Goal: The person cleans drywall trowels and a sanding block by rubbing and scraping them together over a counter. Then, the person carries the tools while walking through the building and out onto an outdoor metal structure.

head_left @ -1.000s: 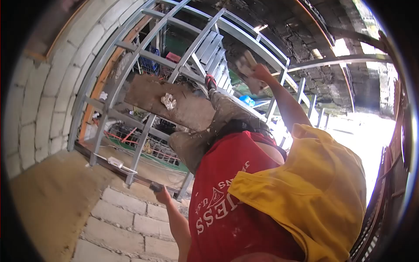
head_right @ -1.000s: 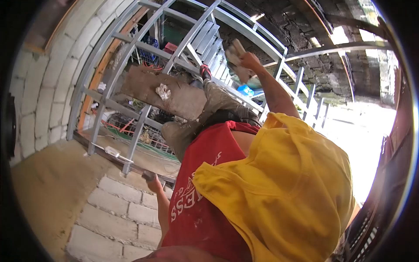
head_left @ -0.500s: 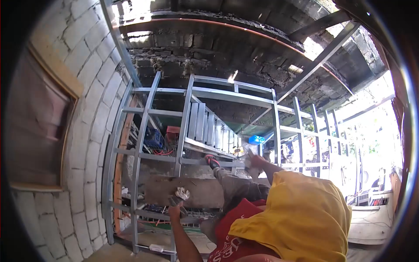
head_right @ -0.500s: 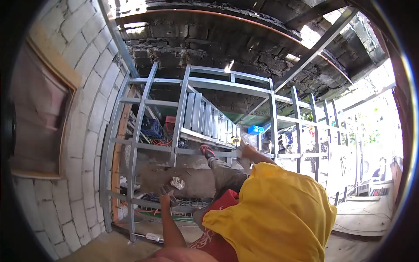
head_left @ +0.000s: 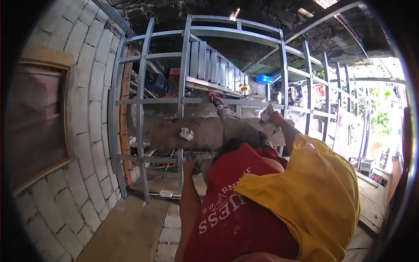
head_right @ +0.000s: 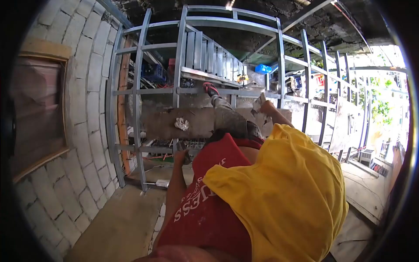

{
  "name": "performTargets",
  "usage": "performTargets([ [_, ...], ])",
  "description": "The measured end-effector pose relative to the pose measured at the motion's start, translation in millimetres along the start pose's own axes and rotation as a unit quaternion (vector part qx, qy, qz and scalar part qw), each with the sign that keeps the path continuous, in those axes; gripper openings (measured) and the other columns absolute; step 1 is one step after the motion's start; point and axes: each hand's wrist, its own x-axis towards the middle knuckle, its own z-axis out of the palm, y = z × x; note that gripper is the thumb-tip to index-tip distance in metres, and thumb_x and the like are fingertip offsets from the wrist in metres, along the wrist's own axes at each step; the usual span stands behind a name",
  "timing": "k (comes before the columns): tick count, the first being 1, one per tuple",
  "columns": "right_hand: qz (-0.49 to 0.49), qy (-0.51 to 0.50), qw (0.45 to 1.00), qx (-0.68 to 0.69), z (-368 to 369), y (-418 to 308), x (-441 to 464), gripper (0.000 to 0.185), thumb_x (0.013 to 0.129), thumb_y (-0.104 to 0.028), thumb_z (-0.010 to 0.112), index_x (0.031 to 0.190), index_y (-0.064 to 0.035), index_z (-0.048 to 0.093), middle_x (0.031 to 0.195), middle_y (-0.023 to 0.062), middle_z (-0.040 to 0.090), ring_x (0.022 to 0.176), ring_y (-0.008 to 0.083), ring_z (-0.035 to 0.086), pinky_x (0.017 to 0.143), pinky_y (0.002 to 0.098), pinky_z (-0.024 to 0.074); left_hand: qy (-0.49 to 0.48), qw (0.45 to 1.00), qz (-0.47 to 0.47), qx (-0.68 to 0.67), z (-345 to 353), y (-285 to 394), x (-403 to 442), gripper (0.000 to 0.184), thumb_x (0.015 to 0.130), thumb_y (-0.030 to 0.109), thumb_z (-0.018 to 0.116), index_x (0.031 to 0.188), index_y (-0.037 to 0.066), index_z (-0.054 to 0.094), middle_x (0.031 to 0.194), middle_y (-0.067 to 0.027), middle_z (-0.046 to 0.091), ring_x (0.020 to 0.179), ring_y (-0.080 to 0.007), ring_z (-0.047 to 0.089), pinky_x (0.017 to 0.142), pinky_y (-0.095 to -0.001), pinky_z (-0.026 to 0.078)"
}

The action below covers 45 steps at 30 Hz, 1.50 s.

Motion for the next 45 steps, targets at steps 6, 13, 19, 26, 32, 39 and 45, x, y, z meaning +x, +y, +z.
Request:
performTargets([
  [6,-0.002,0.027,0.997,-0.066,92.5,31.7,-64.9,0.038,0.082,-0.045,0.053,0.073,-0.0117,0.069,0.067,0.0057,0.065,0.065,0.0235,0.064,0.058,0.0371,0.0506,-0.113,0.992,-0.043,-0.028,-16.3,-65.4,-37.2,0.056,0.064,0.043,0.073,0.094,-0.004,0.065,0.095,-0.0222,0.065,0.091,-0.0346,0.063,0.079,-0.0412,0.047],
  [13,0.086,0.012,0.992,0.087,42.9,92.2,-15.9,0.03,0.073,-0.027,0.063,0.093,-0.0049,0.069,0.087,0.0138,0.067,0.083,0.0252,0.066,0.07,0.0356,0.0535,-0.009,0.973,0.119,0.196,-40.2,-66.5,39.8,0.042,0.071,0.04,0.066,0.094,0.005,0.067,0.094,-0.0219,0.064,0.087,-0.0358,0.062,0.077,-0.0433,0.047],
  [19,0.037,0.273,0.96,-0.059,-164.3,125.3,76.2,0.019,0.074,-0.031,0.064,0.074,-0.0118,0.067,0.075,0.0079,0.063,0.075,0.0249,0.064,0.062,0.0374,0.0503,-0.004,0.998,0.007,0.066,-109.5,190.6,94.8,0.065,0.066,0.041,0.072,0.107,-0.007,0.056,0.098,-0.0257,0.062,0.092,-0.0347,0.061,0.078,-0.0427,0.048],
  [26,0.103,0.372,0.888,0.251,-409.5,182.6,119.8,0.045,0.067,-0.039,0.072,0.098,-0.0064,0.067,0.088,0.0182,0.066,0.081,0.0325,0.065,0.072,0.0394,0.0497,0.066,0.969,0.216,0.096,-238.6,484.2,183.2,0.056,0.062,0.039,0.075,0.1,0.001,0.061,0.093,-0.0204,0.065,0.093,-0.0336,0.062,0.083,-0.0395,0.046],
  [32,0.083,0.498,0.848,0.16,-600.4,287.2,100.0,0.044,0.075,-0.046,0.067,0.082,-0.0028,0.066,0.064,0.0069,0.06,0.053,0.0148,0.055,0.051,0.0327,0.0434,0.08,0.962,0.236,0.107,-303.0,600.3,201.6,0.052,0.065,0.037,0.074,0.098,-0.002,0.061,0.098,-0.0236,0.064,0.098,-0.0379,0.06,0.085,-0.0403,0.044],
  [39,-0.011,0.664,0.731,0.158,-812.2,358.1,30.3,0.037,0.072,-0.04,0.07,0.078,-0.0041,0.06,0.068,0.0098,0.059,0.061,0.0185,0.055,0.058,0.0325,0.0437,0.114,0.986,0.078,0.096,-244.1,401.6,227.1,0.066,0.062,0.043,0.076,0.103,-0.007,0.058,0.091,-0.0248,0.064,0.087,-0.0368,0.063,0.076,-0.0425,0.047],
  [45,-0.133,0.748,0.627,0.17,-874.9,225.9,-37.4,0.045,0.067,-0.009,0.078,0.042,-0.0088,0.041,0.042,0.0002,0.039,0.035,0.0094,0.031,0.036,0.0274,0.0304,-0.01,0.981,-0.04,0.191,-150.7,199.2,80.5,0.036,0.091,0.035,0.045,0.112,0.01,0.06,0.104,-0.0229,0.06,0.072,-0.0372,0.062,0.079,-0.053,0.045],
])
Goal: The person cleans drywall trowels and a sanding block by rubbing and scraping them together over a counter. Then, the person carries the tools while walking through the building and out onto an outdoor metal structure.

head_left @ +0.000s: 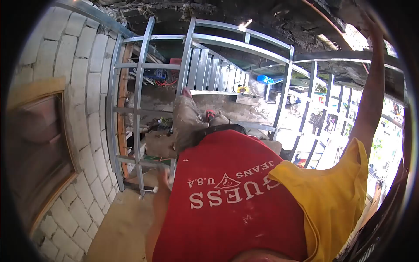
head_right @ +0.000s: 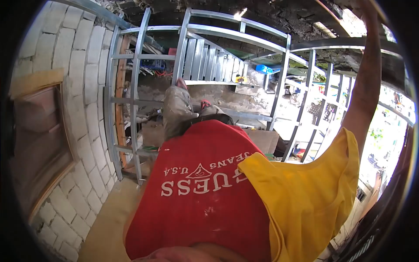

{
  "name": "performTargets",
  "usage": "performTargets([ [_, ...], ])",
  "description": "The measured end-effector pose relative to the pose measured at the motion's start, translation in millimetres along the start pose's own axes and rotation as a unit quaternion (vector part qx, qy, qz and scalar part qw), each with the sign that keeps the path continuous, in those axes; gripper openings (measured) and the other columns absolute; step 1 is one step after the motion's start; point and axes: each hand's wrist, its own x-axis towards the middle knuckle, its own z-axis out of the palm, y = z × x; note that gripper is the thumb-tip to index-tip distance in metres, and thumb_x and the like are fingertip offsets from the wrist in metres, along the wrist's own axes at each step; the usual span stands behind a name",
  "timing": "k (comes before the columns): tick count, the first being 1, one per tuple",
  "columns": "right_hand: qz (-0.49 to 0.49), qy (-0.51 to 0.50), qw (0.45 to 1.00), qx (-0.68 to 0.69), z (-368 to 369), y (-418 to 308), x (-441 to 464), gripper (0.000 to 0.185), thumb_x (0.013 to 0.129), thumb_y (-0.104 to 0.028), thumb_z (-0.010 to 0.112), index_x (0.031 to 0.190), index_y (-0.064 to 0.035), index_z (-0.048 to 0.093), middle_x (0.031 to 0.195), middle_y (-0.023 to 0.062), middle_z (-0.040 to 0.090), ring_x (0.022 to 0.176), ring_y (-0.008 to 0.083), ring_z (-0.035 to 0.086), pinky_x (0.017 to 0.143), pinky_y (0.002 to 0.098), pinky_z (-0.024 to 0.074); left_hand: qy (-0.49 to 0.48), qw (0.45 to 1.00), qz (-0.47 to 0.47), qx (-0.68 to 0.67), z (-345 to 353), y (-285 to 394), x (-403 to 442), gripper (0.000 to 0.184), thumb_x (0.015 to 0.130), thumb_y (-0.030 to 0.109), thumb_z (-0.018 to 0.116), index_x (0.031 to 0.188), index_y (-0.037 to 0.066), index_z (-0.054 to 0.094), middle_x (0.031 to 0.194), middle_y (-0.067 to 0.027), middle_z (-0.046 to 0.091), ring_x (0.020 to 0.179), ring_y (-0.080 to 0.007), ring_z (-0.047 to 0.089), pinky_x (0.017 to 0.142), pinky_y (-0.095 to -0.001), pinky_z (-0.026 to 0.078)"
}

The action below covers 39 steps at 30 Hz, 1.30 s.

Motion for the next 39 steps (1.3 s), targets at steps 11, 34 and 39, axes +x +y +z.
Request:
performTargets([
  [11,0.078,0.095,0.992,0.021,204.0,28.5,46.1,0.033,0.066,-0.021,0.075,0.054,-0.0054,0.05,0.049,0.0071,0.046,0.039,0.0165,0.04,0.041,0.0337,0.0374,-0.102,0.993,0.006,0.066,-181.5,54.0,183.6,0.038,0.09,0.038,0.044,0.109,0.008,0.059,0.103,-0.02,0.061,0.079,-0.0372,0.061,0.073,-0.0484,0.047],
  [34,0.492,-0.569,0.657,-0.047,500.4,14.7,-629.8,0.032,0.064,-0.03,0.071,0.085,-0.0048,0.068,0.078,0.0134,0.065,0.07,0.0295,0.062,0.065,0.0385,0.0499,0.318,0.687,0.592,0.276,-468.1,815.9,443.1,0.084,0.069,0.054,0.065,0.13,0.001,0.04,0.115,-0.0271,0.054,0.108,-0.0429,0.051,0.093,-0.047,0.04],
  [39,0.811,-0.325,0.479,0.084,274.9,-44.9,-709.9,0.018,0.074,-0.022,0.064,0.081,-0.005,0.063,0.068,0.0059,0.059,0.061,0.0165,0.054,0.056,0.0345,0.0458,0.011,0.894,0.348,0.28,-386.7,649.0,653.3,0.049,0.072,0.043,0.067,0.094,-0.001,0.064,0.096,-0.0213,0.064,0.094,-0.039,0.06,0.08,-0.046,0.047],
])
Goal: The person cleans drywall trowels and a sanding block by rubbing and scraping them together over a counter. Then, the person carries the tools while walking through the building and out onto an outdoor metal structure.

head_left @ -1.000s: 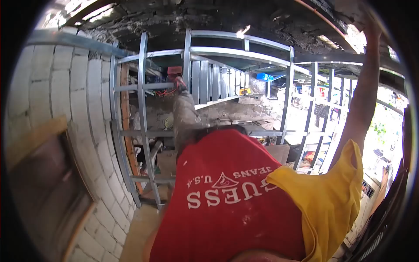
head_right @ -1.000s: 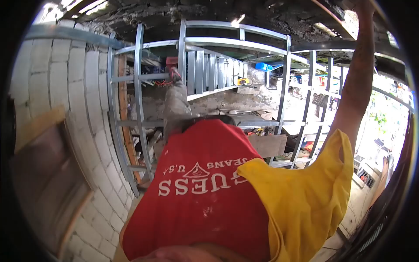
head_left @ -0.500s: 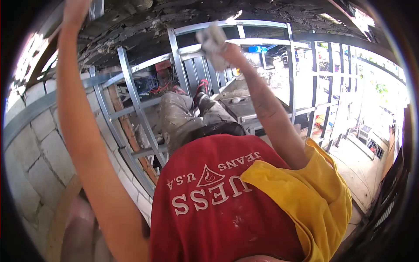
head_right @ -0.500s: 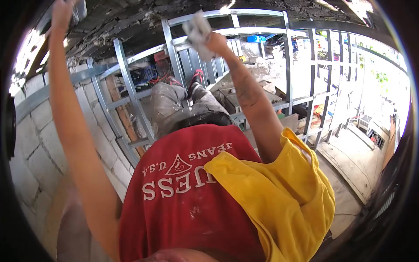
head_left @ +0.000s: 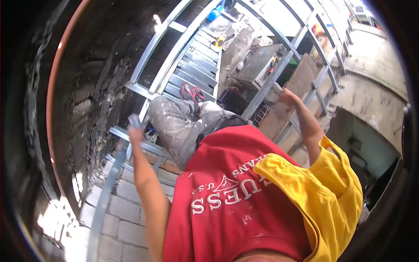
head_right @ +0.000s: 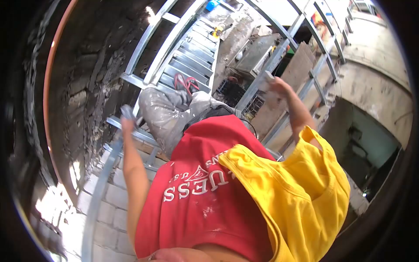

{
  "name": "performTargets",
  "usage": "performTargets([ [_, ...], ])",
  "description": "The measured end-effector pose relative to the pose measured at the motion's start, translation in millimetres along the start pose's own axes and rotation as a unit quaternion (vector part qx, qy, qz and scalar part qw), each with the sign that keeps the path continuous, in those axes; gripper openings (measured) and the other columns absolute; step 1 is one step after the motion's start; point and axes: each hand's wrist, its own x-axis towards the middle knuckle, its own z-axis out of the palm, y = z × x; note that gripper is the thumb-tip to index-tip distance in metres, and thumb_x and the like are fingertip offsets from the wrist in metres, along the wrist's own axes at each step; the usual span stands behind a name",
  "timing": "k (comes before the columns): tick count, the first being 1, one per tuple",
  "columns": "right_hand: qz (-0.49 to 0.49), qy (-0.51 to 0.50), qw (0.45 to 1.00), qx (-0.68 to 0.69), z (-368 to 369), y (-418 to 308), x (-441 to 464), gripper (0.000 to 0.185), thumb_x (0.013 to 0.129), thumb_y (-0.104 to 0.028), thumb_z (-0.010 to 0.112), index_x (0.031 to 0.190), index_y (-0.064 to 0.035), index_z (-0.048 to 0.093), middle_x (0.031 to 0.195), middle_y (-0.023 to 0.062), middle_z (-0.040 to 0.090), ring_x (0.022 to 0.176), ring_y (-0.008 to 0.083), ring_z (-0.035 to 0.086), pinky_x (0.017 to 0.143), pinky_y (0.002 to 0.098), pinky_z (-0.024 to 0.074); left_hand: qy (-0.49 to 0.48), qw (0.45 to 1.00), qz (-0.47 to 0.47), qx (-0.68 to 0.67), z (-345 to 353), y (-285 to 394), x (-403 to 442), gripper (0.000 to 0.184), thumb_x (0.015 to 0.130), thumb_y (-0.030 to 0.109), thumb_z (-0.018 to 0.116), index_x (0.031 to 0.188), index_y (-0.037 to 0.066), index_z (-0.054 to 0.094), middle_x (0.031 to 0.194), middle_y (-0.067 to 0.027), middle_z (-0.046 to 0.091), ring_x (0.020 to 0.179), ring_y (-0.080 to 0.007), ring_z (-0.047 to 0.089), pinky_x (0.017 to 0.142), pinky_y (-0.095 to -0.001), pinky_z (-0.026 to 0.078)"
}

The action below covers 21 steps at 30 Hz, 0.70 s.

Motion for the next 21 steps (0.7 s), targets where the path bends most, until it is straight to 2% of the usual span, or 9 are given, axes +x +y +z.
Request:
performTargets([
  [2,0.061,0.047,0.996,0.053,-32.3,92.0,-38.4,0.018,0.077,-0.023,0.061,0.086,-0.0077,0.059,0.072,0.0047,0.058,0.062,0.0182,0.056,0.055,0.0342,0.0451,-0.114,0.977,0.037,0.178,50.0,-19.9,-53.4,0.045,0.08,0.043,0.054,0.087,0.0,0.066,0.092,-0.0209,0.065,0.088,-0.0322,0.062,0.075,-0.0457,0.047],
  [4,0.052,0.099,0.856,0.505,-39.8,70.9,-120.4,0.019,0.075,-0.023,0.064,0.079,-0.0047,0.063,0.063,0.0022,0.058,0.055,0.0173,0.057,0.048,0.0348,0.0433,-0.225,0.953,0.036,0.201,68.5,-23.0,-91.1,0.047,0.077,0.044,0.057,0.088,-0.001,0.066,0.092,-0.0212,0.065,0.089,-0.0325,0.062,0.076,-0.0453,0.047],
  [7,0.189,0.175,0.965,0.043,-30.7,76.0,-122.1,0.021,0.071,-0.023,0.067,0.071,-0.0021,0.064,0.061,0.0031,0.06,0.053,0.0162,0.057,0.047,0.0347,0.043,-0.307,0.936,0.024,0.169,74.0,1.6,-98.1,0.05,0.074,0.044,0.061,0.089,-0.003,0.065,0.093,-0.0217,0.065,0.09,-0.033,0.062,0.077,-0.0448,0.047],
  [9,0.183,0.237,0.945,0.133,-30.4,54.3,-79.2,0.023,0.07,-0.024,0.068,0.073,-0.0015,0.065,0.062,0.0056,0.062,0.056,0.0177,0.059,0.049,0.0349,0.0444,-0.31,0.937,0.025,0.156,76.6,27.1,-64.7,0.053,0.071,0.045,0.064,0.09,-0.005,0.065,0.093,-0.022,0.065,0.09,-0.0334,0.062,0.078,-0.0444,0.047],
  [12,0.212,0.262,0.905,0.26,79.8,28.8,-43.0,0.026,0.068,-0.025,0.07,0.076,-0.0007,0.066,0.064,0.0093,0.064,0.06,0.0198,0.063,0.053,0.0351,0.0465,-0.235,0.966,0.006,0.109,60.4,95.7,29.3,0.058,0.067,0.046,0.068,0.091,-0.007,0.064,0.094,-0.0225,0.065,0.091,-0.0339,0.062,0.079,-0.0438,0.046],
  [14,0.234,0.27,0.927,0.115,116.6,0.9,-3.1,0.034,0.064,-0.028,0.075,0.087,-0.0027,0.068,0.08,0.0164,0.067,0.08,0.0288,0.067,0.068,0.0374,0.0508,-0.116,0.993,0.018,0.019,43.9,146.9,101.7,0.069,0.06,0.048,0.075,0.096,-0.01,0.062,0.097,-0.0243,0.064,0.092,-0.0346,0.062,0.081,-0.0427,0.047],
  [15,0.222,0.257,0.933,0.121,131.0,-17.9,15.6,0.04,0.062,-0.033,0.079,0.087,-0.0037,0.068,0.083,0.0156,0.068,0.082,0.0294,0.066,0.071,0.0379,0.0504,-0.027,0.995,0.038,0.085,35.6,185.2,146.5,0.072,0.058,0.05,0.074,0.099,-0.008,0.062,0.098,-0.0234,0.064,0.092,-0.0334,0.062,0.081,-0.0414,0.048],
  [18,0.218,0.2,0.936,0.191,136.3,-39.2,44.2,0.039,0.063,-0.033,0.08,0.084,-0.0027,0.068,0.077,0.0124,0.068,0.074,0.0253,0.066,0.067,0.0351,0.0493,0.019,0.975,0.214,-0.053,-15.8,290.2,229.3,0.058,0.062,0.042,0.078,0.098,-0.001,0.063,0.091,-0.0206,0.066,0.087,-0.0344,0.064,0.079,-0.0437,0.048],
  [21,0.198,0.22,0.933,0.204,103.0,-9.1,96.6,0.031,0.064,-0.03,0.079,0.073,-0.0023,0.069,0.068,0.0091,0.067,0.066,0.0178,0.065,0.063,0.0335,0.0486,0.141,0.95,0.279,0.015,-43.8,390.5,253.8,0.065,0.061,0.044,0.079,0.106,0.001,0.06,0.097,-0.0173,0.066,0.089,-0.0327,0.063,0.08,-0.041,0.048],
])
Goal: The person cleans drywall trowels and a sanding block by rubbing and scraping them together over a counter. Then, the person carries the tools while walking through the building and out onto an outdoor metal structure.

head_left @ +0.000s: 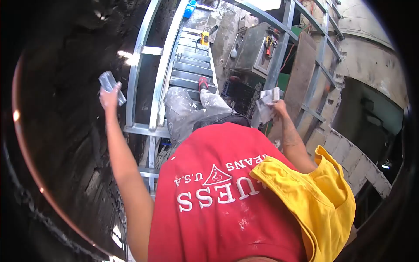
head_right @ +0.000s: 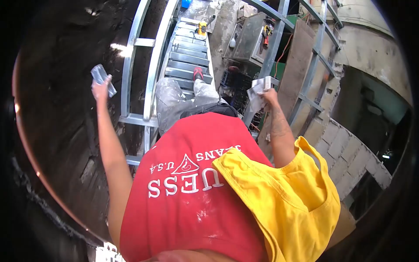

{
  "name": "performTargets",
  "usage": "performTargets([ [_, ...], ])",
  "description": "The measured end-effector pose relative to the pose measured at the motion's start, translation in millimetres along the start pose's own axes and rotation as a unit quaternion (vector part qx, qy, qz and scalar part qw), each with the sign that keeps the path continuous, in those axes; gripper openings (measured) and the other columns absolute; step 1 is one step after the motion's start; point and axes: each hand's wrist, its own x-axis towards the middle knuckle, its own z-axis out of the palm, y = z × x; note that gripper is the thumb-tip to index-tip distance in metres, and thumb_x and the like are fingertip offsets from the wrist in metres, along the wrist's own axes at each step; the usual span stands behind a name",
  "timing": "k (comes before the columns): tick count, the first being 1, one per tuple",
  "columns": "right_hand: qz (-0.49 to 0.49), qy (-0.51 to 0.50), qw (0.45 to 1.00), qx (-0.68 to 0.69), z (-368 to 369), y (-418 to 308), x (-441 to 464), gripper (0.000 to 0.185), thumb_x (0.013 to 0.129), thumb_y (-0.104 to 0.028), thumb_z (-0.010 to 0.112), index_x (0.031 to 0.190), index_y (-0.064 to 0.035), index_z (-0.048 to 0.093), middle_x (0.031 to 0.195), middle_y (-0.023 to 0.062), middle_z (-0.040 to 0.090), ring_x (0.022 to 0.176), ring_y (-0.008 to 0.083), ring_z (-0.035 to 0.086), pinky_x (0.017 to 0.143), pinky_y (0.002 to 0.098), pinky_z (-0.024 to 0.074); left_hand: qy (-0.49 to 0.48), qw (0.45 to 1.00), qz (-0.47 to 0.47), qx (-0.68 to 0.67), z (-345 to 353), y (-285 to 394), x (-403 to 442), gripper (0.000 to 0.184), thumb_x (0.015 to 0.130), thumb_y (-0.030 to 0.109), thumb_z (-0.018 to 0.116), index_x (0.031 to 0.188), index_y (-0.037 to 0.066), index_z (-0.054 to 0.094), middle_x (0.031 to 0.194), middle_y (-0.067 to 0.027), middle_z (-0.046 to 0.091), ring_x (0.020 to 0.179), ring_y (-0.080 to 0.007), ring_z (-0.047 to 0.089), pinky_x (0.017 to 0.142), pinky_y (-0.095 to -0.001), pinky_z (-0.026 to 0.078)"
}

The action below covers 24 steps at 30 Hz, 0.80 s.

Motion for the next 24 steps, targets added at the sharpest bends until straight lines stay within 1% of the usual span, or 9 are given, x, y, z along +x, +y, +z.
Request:
performTargets([
  [6,-0.072,0.164,0.975,0.133,19.8,35.2,221.9,0.033,0.067,-0.03,0.077,0.082,-0.0014,0.07,0.073,0.0078,0.067,0.061,0.017,0.061,0.058,0.0328,0.0474,0.042,0.971,0.058,-0.23,143.6,40.9,42.7,0.045,0.067,0.022,0.079,0.101,-0.001,0.06,0.089,-0.0097,0.065,0.078,-0.0167,0.061,0.072,-0.031,0.048],
  [8,-0.036,0.144,0.983,0.107,28.2,39.4,253.1,0.036,0.067,-0.031,0.076,0.087,-0.0017,0.069,0.076,0.0117,0.068,0.066,0.0189,0.063,0.06,0.0332,0.0479,0.021,0.936,-0.018,-0.35,235.5,44.0,21.6,0.039,0.068,0.016,0.079,0.099,0.0,0.06,0.088,-0.0074,0.064,0.076,-0.0147,0.06,0.07,-0.0301,0.048],
  [10,-0.06,0.108,0.984,0.125,47.3,34.4,245.0,0.035,0.069,-0.033,0.074,0.082,-0.001,0.068,0.07,0.0115,0.067,0.061,0.0194,0.063,0.057,0.0352,0.0473,-0.057,0.949,-0.121,-0.286,294.8,36.8,-12.6,0.039,0.068,0.016,0.078,0.099,0.0,0.06,0.087,-0.0078,0.064,0.075,-0.0165,0.06,0.071,-0.0318,0.049],
  [11,-0.08,0.083,0.988,0.099,56.4,41.6,246.2,0.032,0.07,-0.03,0.074,0.083,-0.0009,0.068,0.067,0.0101,0.065,0.059,0.0173,0.061,0.056,0.0343,0.0466,-0.073,0.968,-0.023,-0.239,320.0,32.4,-21.3,0.044,0.066,0.017,0.08,0.1,-0.002,0.06,0.088,-0.0096,0.064,0.077,-0.0174,0.061,0.073,-0.0333,0.05],
  [14,-0.094,0.037,0.992,0.082,64.7,48.6,215.3,0.032,0.071,-0.029,0.074,0.082,0.0005,0.068,0.062,0.0089,0.063,0.057,0.0147,0.058,0.055,0.0333,0.0457,-0.052,0.996,0.058,0.044,374.5,41.0,-51.2,0.069,0.064,0.037,0.08,0.112,-0.005,0.053,0.097,-0.0204,0.064,0.089,-0.0319,0.064,0.079,-0.0401,0.049],
  [16,-0.042,0.047,0.993,0.1,93.6,61.6,213.8,0.037,0.068,-0.035,0.074,0.083,-0.0015,0.068,0.069,0.0168,0.065,0.065,0.0283,0.065,0.061,0.038,0.0492,-0.203,0.979,0.03,-0.016,391.0,60.3,-41.2,0.078,0.063,0.044,0.077,0.116,-0.006,0.049,0.1,-0.0267,0.062,0.092,-0.0397,0.061,0.082,-0.0436,0.048],
  [18,-0.031,0.078,0.994,0.064,122.8,77.0,226.4,0.037,0.069,-0.032,0.075,0.086,0.0015,0.068,0.071,0.0156,0.066,0.065,0.0228,0.064,0.061,0.0374,0.0477,-0.239,0.965,0.094,0.044,411.7,93.7,-23.0,0.078,0.063,0.044,0.077,0.116,-0.006,0.048,0.098,-0.0289,0.061,0.093,-0.0419,0.06,0.082,-0.0453,0.048],
  [22,0.012,0.162,0.985,0.054,218.6,85.6,312.1,0.047,0.066,-0.033,0.076,0.096,0.0012,0.067,0.093,0.0222,0.065,0.086,0.0322,0.065,0.075,0.0391,0.0499,-0.225,0.934,0.257,0.107,522.6,125.0,68.9,0.073,0.065,0.045,0.072,0.117,0.0,0.048,0.095,-0.0276,0.062,0.094,-0.0432,0.059,0.082,-0.0477,0.047],
  [24,0.089,0.137,0.986,0.039,268.3,74.1,332.0,0.05,0.065,-0.033,0.078,0.099,0.002,0.066,0.092,0.0221,0.065,0.088,0.0312,0.065,0.078,0.0369,0.0499,-0.103,0.918,0.361,0.128,577.9,126.8,110.1,0.072,0.066,0.045,0.071,0.118,0.002,0.048,0.096,-0.028,0.062,0.094,-0.0436,0.058,0.081,-0.0479,0.047],
])
